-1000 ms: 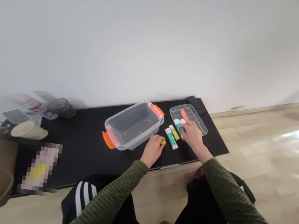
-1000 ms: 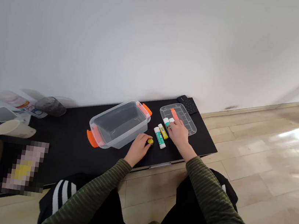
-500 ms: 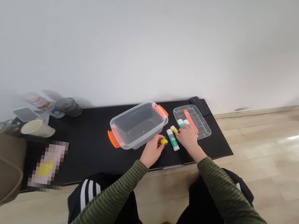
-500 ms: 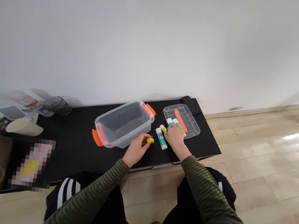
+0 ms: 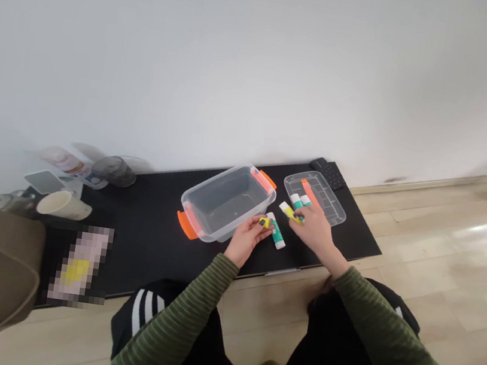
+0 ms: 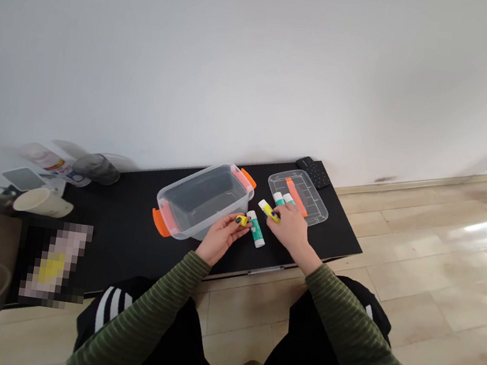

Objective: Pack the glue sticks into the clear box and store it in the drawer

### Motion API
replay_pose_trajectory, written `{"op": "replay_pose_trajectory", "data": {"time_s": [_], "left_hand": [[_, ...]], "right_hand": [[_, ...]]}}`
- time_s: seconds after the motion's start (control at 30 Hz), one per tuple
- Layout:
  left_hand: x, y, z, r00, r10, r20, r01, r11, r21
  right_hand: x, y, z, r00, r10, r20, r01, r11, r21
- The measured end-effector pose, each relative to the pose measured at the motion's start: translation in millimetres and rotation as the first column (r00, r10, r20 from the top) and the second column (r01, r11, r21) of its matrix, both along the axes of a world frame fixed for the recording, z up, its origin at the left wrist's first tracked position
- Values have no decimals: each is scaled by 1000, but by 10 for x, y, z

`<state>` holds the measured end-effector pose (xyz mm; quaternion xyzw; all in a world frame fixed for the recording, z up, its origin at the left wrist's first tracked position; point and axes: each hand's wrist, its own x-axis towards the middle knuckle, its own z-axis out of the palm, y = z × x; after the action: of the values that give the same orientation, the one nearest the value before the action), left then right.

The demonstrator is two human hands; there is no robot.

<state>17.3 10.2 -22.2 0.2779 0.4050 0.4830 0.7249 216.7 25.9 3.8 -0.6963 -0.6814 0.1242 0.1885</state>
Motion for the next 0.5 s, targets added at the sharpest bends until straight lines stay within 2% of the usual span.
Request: {"op": "replay_pose_trajectory", "data": {"time_s": [0.13, 0.2, 0.33, 0.5], "left_hand": [[17, -8, 28, 993, 9, 118, 1, 996, -85], [31, -15, 26, 990, 14, 139, 0, 995, -102], [58, -46, 25, 991, -10, 130, 21, 996, -85], [55, -69, 48, 998, -29, 58, 31, 999, -36]], "right_hand": [[9, -289, 33, 976, 99, -192, -104, 994, -20], [3, -393, 40, 960, 150, -235, -157, 988, -9], [2, -487, 45, 936, 243, -253, -239, 970, 48], [33, -510, 9, 932, 293, -212, -276, 955, 108]]}}
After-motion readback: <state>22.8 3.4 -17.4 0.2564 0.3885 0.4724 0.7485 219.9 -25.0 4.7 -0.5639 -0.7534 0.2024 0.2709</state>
